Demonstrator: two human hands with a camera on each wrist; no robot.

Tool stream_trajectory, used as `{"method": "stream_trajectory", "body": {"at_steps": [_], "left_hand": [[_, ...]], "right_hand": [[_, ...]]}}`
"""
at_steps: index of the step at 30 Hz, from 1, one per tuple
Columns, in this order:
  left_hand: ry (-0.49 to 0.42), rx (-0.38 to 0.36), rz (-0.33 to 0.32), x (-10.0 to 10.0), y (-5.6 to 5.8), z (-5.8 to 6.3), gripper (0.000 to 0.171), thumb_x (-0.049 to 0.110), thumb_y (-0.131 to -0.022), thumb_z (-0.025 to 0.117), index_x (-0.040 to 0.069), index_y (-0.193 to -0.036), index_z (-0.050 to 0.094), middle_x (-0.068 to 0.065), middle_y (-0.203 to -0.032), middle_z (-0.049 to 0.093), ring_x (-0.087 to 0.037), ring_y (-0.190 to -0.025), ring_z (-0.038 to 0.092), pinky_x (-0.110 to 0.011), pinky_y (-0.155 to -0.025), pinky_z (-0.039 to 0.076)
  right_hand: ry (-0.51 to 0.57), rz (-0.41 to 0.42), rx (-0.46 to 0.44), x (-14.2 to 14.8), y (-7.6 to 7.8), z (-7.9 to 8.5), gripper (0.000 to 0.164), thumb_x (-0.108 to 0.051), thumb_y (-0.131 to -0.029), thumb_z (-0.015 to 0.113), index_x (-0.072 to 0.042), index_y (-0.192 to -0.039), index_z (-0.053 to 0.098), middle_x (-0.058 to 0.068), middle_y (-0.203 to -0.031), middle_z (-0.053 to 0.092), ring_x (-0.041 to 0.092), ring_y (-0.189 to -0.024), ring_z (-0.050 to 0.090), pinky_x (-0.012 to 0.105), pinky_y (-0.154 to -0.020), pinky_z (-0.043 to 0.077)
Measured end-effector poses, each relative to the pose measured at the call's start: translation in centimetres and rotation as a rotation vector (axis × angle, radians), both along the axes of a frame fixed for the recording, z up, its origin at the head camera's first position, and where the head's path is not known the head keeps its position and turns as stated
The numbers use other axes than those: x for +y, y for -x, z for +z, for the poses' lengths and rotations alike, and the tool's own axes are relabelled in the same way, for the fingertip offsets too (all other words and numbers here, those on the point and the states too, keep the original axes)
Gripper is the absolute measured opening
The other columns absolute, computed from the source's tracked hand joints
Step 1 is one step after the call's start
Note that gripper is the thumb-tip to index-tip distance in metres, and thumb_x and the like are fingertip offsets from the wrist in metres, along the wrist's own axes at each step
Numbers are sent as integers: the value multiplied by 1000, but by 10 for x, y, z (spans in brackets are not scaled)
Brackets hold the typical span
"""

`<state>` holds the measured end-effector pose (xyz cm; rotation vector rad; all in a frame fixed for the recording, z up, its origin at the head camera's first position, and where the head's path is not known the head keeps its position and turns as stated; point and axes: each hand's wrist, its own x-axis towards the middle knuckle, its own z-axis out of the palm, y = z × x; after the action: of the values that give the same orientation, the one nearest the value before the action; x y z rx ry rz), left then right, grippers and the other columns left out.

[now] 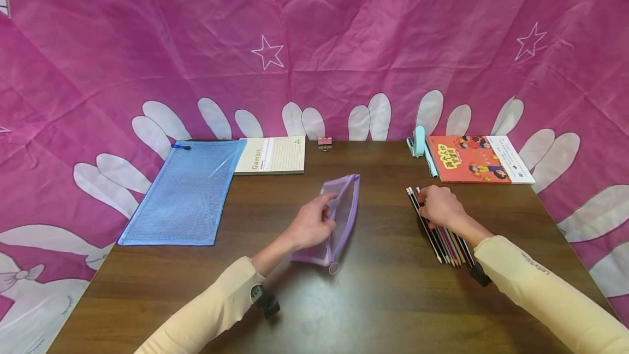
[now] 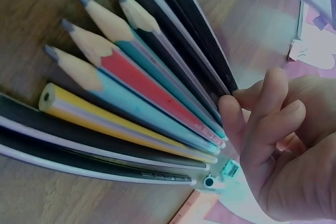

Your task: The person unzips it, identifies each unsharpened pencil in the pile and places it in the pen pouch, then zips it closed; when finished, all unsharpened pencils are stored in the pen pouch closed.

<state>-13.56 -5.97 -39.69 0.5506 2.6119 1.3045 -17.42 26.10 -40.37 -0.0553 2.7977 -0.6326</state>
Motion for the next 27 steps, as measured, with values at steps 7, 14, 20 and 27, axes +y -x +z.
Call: {"method": "stream_trajectory", "body": {"at_steps": [7, 14, 20, 27], "left_hand": [[-9, -5, -1, 0, -5, -3, 70, -5, -76, 59, -3, -145, 46, -3, -92, 57, -16, -80, 55, -34, -76, 51], [-39, -25, 12, -4, -9, -6, 71, -6, -75, 59, -2, -145, 47, -5, -92, 57, -16, -80, 55, -34, -75, 52], [-35, -11, 16, -6, -8, -5, 71, -6, -75, 58, 1, -145, 48, -4, -92, 56, -17, -79, 54, -33, -72, 51], [-33, 29, -15, -1, -3, -3, 71, -6, -75, 58, 2, -145, 48, -6, -91, 58, -17, -79, 54, -33, -71, 51]], "right_hand": [[-47, 20, 16, -5, -2, -6, 27, -9, -88, 69, 7, -109, 62, 23, -92, 65, 15, -49, 62, 39, -51, 50], [-119, 43, 28, -10, 3, -10, 15, -11, -88, 70, 0, -95, 63, 16, -82, 63, 15, -48, 61, 39, -49, 49], [-121, 43, 35, -11, 7, -6, 16, -12, -86, 68, -1, -96, 63, 13, -79, 63, 15, -50, 61, 40, -49, 47], [-70, 20, 51, -3, 10, 15, 35, -19, -86, 70, 4, -111, 59, 10, -78, 64, 16, -54, 63, 39, -51, 47]]}}
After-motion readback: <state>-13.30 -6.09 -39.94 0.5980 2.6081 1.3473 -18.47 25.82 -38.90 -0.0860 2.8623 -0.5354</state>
